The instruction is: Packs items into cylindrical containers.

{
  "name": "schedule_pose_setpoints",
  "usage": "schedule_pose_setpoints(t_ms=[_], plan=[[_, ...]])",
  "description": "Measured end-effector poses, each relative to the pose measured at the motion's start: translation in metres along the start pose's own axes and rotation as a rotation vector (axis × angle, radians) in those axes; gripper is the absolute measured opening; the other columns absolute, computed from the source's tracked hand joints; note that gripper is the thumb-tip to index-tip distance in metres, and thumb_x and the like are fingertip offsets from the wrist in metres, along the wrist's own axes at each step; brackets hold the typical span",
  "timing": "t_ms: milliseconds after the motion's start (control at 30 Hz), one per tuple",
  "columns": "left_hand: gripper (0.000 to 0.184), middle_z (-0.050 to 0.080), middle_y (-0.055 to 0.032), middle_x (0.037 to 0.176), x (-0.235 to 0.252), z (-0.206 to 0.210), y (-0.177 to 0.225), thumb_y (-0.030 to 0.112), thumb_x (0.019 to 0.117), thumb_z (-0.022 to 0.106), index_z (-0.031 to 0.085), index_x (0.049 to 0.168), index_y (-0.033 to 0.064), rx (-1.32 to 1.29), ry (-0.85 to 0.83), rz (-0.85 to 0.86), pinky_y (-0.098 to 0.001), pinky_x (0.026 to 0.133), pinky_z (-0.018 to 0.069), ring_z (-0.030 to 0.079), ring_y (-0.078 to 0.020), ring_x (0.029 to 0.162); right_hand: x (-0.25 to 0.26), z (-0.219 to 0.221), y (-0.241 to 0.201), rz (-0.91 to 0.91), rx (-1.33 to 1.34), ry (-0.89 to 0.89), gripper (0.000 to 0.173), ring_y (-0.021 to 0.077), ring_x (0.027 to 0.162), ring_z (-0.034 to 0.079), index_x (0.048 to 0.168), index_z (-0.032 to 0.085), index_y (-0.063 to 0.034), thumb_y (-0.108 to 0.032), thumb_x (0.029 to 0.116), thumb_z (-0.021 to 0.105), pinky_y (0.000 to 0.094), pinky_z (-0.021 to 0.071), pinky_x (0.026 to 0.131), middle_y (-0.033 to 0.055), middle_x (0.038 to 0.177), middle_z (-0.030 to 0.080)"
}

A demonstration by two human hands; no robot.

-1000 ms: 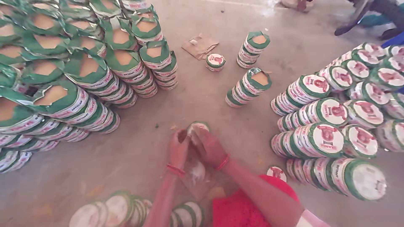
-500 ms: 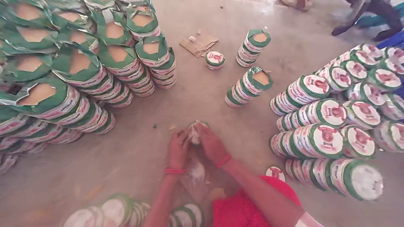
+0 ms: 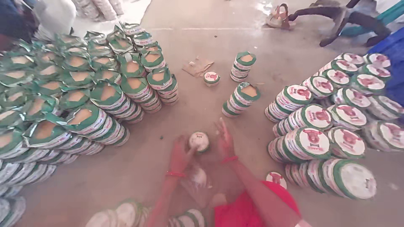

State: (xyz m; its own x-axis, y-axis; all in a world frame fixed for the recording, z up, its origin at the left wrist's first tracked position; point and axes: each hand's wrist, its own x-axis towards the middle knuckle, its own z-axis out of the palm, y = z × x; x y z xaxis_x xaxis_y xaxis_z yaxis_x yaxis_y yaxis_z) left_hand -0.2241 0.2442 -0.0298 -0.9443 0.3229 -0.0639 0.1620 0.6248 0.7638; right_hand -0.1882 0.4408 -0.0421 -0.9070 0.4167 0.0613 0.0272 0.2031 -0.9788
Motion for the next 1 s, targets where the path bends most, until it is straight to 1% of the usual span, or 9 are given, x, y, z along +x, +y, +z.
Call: schedule_pose_setpoints(t_ms=[100,233,367,467,633,733,833,900,1000], plan=[[0.114,0.038,-0.0243,0.158,0.01,0.006,0.026,0.056,0.0714,0.086,0.032,0.159,0.0054,0.274,-0.143,0.009,-0.0565,0.121,0.0267,0.034,-0.0429,0.147,0.001,0.0,-0.009,0.257,-0.039,-0.144,0.054,0.0256,0.136,0.055,0.158,0.029,0.0006,-0.013,0.1075,0.045,0.0397,0.0436,0.114,0.0207,0.148,0.054],[0.124,0.041,-0.0296,0.153,0.024,0.017,0.047,0.037,0.0673,0.093,0.021,0.162,0.0053,0.42,-0.246,-0.063,-0.0593,0.116,0.034,0.04,-0.0472,0.141,0.005,0.0,-0.016,0.366,-0.018,-0.291,0.055,0.0233,0.136,0.055,0.157,0.03,-0.0003,-0.014,0.1068,0.048,0.0381,0.0443,0.113,0.0185,0.15,0.052],[0.131,0.046,-0.0298,0.149,0.022,0.014,0.051,0.044,0.0629,0.092,0.018,0.159,-0.0046,0.371,-0.08,-0.102,-0.0569,0.114,0.037,0.047,-0.0449,0.137,0.011,-0.007,-0.021,0.45,0.149,-0.162,0.051,0.0283,0.13,0.059,0.154,0.035,0.0017,-0.014,0.1074,0.048,0.0408,0.0497,0.109,0.0232,0.149,0.051],[0.131,0.054,-0.0316,0.14,0.007,0.014,0.057,0.049,0.0604,0.091,0.023,0.155,-0.012,0.159,0.182,0.097,-0.055,0.11,0.0439,0.056,-0.0445,0.129,0.006,-0.007,-0.032,0.488,0.451,-0.223,0.055,0.022,0.134,0.054,0.155,0.036,-0.0034,-0.037,0.1123,0.026,0.0406,0.0456,0.11,0.0155,0.15,0.051],[0.14,0.046,-0.0331,0.149,-0.01,0.009,0.081,0.067,0.0594,0.086,0.022,0.156,-0.0115,0.141,0.25,0.236,-0.0671,0.112,0.0338,0.046,-0.0505,0.136,0.007,-0.003,-0.054,0.518,0.935,-0.198,0.067,0.0221,0.101,0.071,0.135,0.052,-0.0041,-0.051,0.1097,0.012,0.0416,0.0605,0.086,0.0146,0.113,0.07],[0.139,0.029,-0.0378,0.158,-0.031,-0.017,0.066,0.081,0.0678,0.071,0.019,0.156,-0.0138,0.105,0.452,0.281,-0.0631,0.118,0.0283,0.032,-0.0513,0.146,0.027,-0.022,-0.043,0.075,0.253,-0.07,0.051,0.0145,0.125,0.058,0.154,0.039,-0.0023,-0.026,0.1095,0.031,0.0312,0.0495,0.102,0.014,0.145,0.055],[0.127,0.022,-0.0362,0.161,-0.071,-0.052,0.038,0.075,0.0804,0.066,0.012,0.158,-0.0103,0.044,0.504,0.243,-0.0592,0.123,0.0196,0.023,-0.0459,0.152,0.045,-0.034,-0.005,-0.344,-0.688,0.045,0.068,0.0419,0.139,0.048,0.154,0.044,-0.0047,-0.047,0.1003,0.046,0.0604,0.0412,0.11,0.0218,0.154,0.047],[0.123,0.024,-0.0339,0.162,-0.104,-0.063,0.019,0.07,0.0834,0.067,0.01,0.159,-0.008,0.041,0.511,0.182,-0.058,0.123,0.0217,0.024,-0.0438,0.152,0.04,-0.028,0.015,-0.194,-1.013,-0.107,0.074,0.0551,0.144,0.034,0.159,0.038,-0.0116,-0.049,0.0975,0.055,0.0771,0.0331,0.105,0.0235,0.161,0.036],[0.118,0.027,-0.0335,0.16,-0.144,-0.081,-0.007,0.063,0.0854,0.07,0.01,0.159,-0.0084,0.081,0.507,0.135,-0.0543,0.121,0.0272,0.027,-0.042,0.151,0.047,-0.01,0.014,0.039,-1.129,-0.226,0.077,0.0529,0.15,0.024,0.162,0.03,-0.0178,-0.047,0.0971,0.059,0.0787,0.0272,0.107,0.0181,0.167,0.028]])
